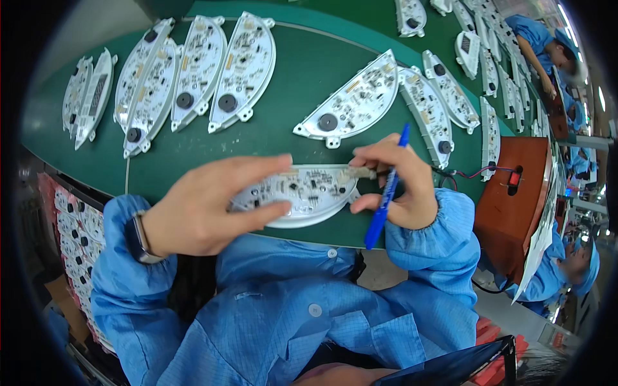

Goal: The person tests digital display circuit boards by plugging in a power connector cable, pressing the display buttons by hand, and rearranging the boards on the assembly line.

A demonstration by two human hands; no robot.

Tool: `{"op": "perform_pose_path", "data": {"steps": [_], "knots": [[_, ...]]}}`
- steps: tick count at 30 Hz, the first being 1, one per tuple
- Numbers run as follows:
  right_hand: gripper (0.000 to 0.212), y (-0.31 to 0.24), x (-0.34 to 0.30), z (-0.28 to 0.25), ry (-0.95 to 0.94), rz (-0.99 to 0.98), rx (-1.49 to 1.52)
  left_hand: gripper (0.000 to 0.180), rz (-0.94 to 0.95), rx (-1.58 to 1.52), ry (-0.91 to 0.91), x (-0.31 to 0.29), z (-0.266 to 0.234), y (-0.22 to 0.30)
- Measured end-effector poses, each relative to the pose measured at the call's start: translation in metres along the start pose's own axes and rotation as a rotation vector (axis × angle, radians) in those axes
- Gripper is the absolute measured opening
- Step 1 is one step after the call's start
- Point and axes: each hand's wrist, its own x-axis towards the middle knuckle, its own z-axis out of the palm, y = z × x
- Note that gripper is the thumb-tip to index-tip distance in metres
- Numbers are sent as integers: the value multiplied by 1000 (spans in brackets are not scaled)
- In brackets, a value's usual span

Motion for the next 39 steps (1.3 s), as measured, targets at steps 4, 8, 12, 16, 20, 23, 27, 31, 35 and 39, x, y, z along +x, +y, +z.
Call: {"op": "perform_pose_path", "data": {"steps": [4, 8, 12, 16, 20, 23, 27, 31, 35, 39], "knots": [[28, 3, 3, 5, -3, -151, -87, 56, 31, 53, -72, 4, 6, 5], [21, 1, -2, 11, -36, -152, -175, 73, -165, 29, -83, 5, 20, 17], [20, -2, -3, 12, 10, -134, -158, 79, -269, 54, -56, 6, 31, 22], [24, -2, -4, 12, 13, -90, -96, 77, -283, -21, -34, 8, 33, 21], [27, 0, -6, 15, 12, -7, 13, 76, -301, -25, -50, 9, 31, 22], [24, 0, -6, 13, 19, -183, -183, 76, -299, -20, -61, 11, 31, 23], [19, -5, -3, 1, 138, -229, -55, 77, -308, -31, -82, 11, 30, 22], [22, 1, 3, -20, 265, -136, -122, 77, -325, -29, -81, 11, 29, 23], [27, 11, 4, -28, 250, -132, -220, 76, -333, -39, -96, 12, 29, 22], [25, 7, -5, -19, 113, 129, 305, 77, -373, -56, -103, 12, 29, 23]]}}
